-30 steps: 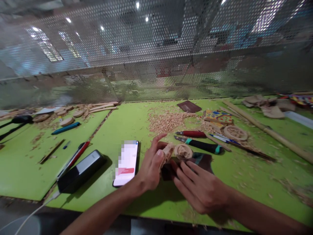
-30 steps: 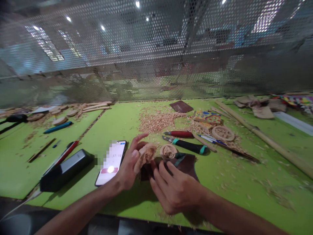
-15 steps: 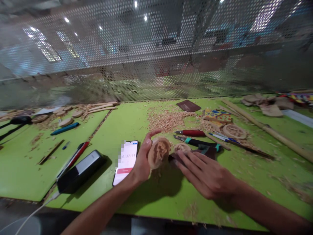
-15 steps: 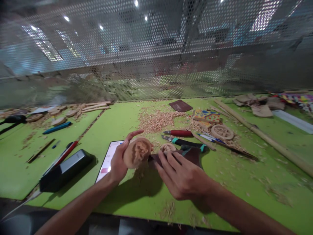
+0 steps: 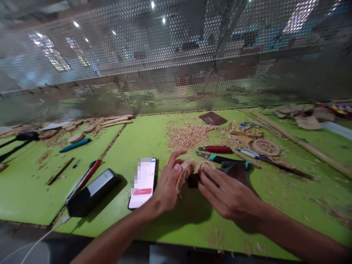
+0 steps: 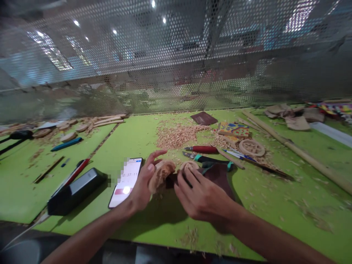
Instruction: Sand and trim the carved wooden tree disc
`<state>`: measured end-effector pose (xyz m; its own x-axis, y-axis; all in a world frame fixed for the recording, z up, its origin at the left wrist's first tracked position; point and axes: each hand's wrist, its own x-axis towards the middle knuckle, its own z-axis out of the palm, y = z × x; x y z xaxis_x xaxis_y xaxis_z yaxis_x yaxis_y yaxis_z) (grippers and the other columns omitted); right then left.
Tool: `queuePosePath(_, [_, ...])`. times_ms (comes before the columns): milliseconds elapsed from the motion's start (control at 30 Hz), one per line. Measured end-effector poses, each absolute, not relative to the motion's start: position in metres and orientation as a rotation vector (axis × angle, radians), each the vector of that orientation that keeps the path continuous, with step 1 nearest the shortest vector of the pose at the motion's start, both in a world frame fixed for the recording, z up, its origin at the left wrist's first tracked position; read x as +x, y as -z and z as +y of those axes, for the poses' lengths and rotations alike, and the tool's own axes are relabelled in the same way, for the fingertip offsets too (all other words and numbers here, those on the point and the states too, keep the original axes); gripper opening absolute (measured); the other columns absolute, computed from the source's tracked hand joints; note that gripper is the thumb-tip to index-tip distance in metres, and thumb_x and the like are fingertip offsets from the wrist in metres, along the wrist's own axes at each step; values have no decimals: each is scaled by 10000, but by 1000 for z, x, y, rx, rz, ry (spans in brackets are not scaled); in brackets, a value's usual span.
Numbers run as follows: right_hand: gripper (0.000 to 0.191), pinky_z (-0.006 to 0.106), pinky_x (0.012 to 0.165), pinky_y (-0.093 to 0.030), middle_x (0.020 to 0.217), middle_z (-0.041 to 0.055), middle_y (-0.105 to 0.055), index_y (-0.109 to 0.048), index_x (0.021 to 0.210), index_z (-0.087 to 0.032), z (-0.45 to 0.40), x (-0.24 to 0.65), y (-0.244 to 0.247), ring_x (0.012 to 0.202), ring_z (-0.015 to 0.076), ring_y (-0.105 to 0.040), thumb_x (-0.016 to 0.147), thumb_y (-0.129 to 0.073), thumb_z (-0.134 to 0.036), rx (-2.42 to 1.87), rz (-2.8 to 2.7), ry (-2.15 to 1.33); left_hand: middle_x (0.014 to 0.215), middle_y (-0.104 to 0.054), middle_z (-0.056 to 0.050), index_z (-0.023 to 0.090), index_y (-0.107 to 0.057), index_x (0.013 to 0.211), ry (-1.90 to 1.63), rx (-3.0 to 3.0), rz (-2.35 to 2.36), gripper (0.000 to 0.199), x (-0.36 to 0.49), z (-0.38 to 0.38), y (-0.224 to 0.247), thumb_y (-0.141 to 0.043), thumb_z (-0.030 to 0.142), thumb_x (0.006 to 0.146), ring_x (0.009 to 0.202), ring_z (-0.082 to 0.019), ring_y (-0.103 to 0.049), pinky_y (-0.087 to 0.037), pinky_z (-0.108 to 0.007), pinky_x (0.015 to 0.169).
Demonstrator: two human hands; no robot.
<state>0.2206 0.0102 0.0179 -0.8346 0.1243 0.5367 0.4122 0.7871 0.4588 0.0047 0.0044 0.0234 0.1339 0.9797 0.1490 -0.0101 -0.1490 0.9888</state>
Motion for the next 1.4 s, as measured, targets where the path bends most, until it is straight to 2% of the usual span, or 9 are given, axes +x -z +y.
queuePosePath(200, [250,501,904,-577,1068,235,-761,-727,1053,-47,13,224,-16,1009,324,-723,932,-519,-119,-369,-2507,814,1083,-721,-79,225,-496,1412,-1213,1226,975,515,6,10,-21,-473,552,1015,929,-229,-683,-527,-371,864])
queuePosePath(400, [368,474,898,-590,1231,250,-727,-666,1269,6,21,242,-31,1100,336,-701,954,-497,-81,-526,-2461,939,925,-744,-50,187,-484,1378,-1214,1059,925,551,5,17,-27,-452,584,997,829,-230,-706,-538,-359,780])
queuePosePath(600, [303,437,920,-606,1170,243,-749,-712,1165,-11,16,229,-25,1129,320,-703,957,-496,-55,-552,-2416,826,1219,-710,-118,215,-495,1423,-1170,1373,1045,504,8,7,-24,-414,542,1049,1101,-280,-663,-476,-445,1004])
queuePosePath(867, [297,421,901,-639,1163,210,-766,-736,1111,-43,15,229,-25,1100,311,-727,995,-465,-75,-563,-2391,738,1262,-677,-130,225,-441,1486,-1179,1528,1029,543,4,3,-21,-396,539,1046,1124,-299,-641,-471,-493,1021])
queuePosePath(1000, [306,436,936,-626,1208,219,-750,-716,1179,-34,16,229,-23,1143,319,-708,997,-475,-87,-547,-2386,711,1282,-672,-132,232,-452,1475,-1203,1453,964,521,6,2,-18,-381,529,1054,1144,-296,-639,-475,-477,1018])
queuePosePath(1067, [297,425,928,-624,1158,218,-761,-729,1131,-43,16,227,-21,1125,310,-713,999,-467,-89,-555,-2384,707,1294,-672,-129,237,-450,1478,-1205,1455,974,522,6,2,-18,-415,528,1047,1160,-289,-635,-466,-463,1034])
queuePosePath(1200, [305,421,898,-630,1106,199,-772,-737,1077,-61,14,227,-25,1064,295,-731,999,-442,-79,-547,-2424,718,1202,-716,-111,225,-464,1458,-1257,1295,937,543,4,6,-18,-464,543,1017,1050,-260,-686,-510,-415,959])
queuePosePath(1333, [315,434,936,-604,1199,177,-755,-718,1194,-92,21,245,-36,1117,298,-711,988,-480,-79,-500,-2463,685,1007,-774,-96,172,-494,1402,-1286,1048,843,576,3,16,-23,-484,559,977,904,-259,-736,-562,-386,822])
queuePosePath(1400, [320,432,909,-596,1213,149,-750,-715,1240,-147,33,263,-40,1066,287,-719,977,-539,-102,-663,-2434,632,949,-782,-101,150,-497,1391,-1294,962,822,597,2,20,-26,-493,555,952,884,-282,-747,-580,-401,780])
